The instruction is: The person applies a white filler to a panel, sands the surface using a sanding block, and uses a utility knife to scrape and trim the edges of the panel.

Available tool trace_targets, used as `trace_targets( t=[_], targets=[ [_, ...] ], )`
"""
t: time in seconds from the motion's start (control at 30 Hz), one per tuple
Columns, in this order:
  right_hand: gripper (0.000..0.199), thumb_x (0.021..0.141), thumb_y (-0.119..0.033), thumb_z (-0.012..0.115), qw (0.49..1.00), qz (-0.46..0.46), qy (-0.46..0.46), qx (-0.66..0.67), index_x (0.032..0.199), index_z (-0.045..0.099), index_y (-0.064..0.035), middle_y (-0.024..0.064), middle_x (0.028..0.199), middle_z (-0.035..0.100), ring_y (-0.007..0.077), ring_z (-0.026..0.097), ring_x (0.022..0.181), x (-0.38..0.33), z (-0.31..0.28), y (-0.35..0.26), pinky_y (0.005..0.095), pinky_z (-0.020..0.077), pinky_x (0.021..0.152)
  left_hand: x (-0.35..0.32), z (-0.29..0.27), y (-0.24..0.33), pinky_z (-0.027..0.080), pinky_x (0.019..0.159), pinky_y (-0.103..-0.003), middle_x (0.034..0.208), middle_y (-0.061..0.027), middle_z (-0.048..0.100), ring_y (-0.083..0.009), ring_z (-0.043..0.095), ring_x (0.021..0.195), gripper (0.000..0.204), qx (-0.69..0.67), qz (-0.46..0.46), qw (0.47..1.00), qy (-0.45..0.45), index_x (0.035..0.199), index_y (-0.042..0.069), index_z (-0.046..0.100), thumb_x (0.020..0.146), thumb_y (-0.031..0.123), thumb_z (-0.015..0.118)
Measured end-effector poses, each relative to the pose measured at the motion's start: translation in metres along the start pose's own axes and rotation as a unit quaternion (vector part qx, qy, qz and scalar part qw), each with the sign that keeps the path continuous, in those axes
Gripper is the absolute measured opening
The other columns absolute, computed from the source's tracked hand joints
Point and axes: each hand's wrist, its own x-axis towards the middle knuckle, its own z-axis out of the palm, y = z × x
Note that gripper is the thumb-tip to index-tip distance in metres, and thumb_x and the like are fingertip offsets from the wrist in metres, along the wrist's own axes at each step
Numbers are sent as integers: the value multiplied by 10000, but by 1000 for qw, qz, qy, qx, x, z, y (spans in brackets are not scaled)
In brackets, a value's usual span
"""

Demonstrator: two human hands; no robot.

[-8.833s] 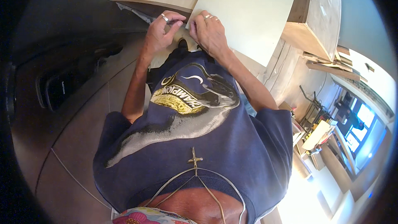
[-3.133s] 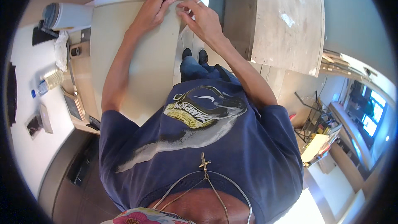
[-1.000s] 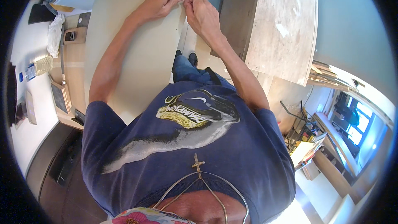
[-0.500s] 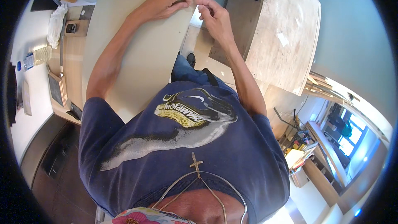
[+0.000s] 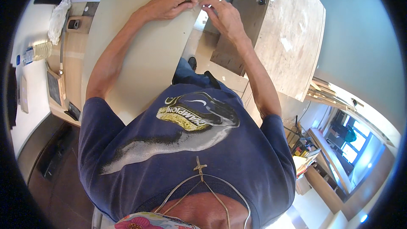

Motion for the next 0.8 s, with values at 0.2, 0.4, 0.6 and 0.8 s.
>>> trace_targets(
  t=[0.2,0.4,0.6,0.8],
  targets=[
    [109,962,-129,679,998,-22,-42,28,1064,714,-113,88,1006,687,317,684,899,-1,-2,-2,428,539,789,-1,3,-4,439,941,-452,1069,-96,581,-305,552,1056,70,-6,17,1000,4,1034,31,605,989,84,605],
    [145,968,-86,679,992,18,-102,79,1105,668,-39,105,1042,677,263,680,975,3,-8,-1,370,531,852,-1,1,-2,430,956,-448,1053,-93,570,-296,544,1046,70,5,4,1000,-12,1037,34,600,992,87,597],
    [190,950,-195,719,994,51,-50,83,1053,705,-36,118,966,683,268,691,858,0,0,-10,390,533,762,-1,2,-3,427,961,-454,1048,-91,573,-298,545,1044,71,-9,12,1000,0,1035,37,602,992,93,599],
    [221,953,-222,709,988,141,13,63,1030,712,-15,132,832,675,284,668,740,-4,21,-26,392,528,714,0,1,-4,429,961,-446,1066,-83,588,-295,551,1064,79,-1,0,1000,-12,1043,51,608,977,94,612]
  ],
)
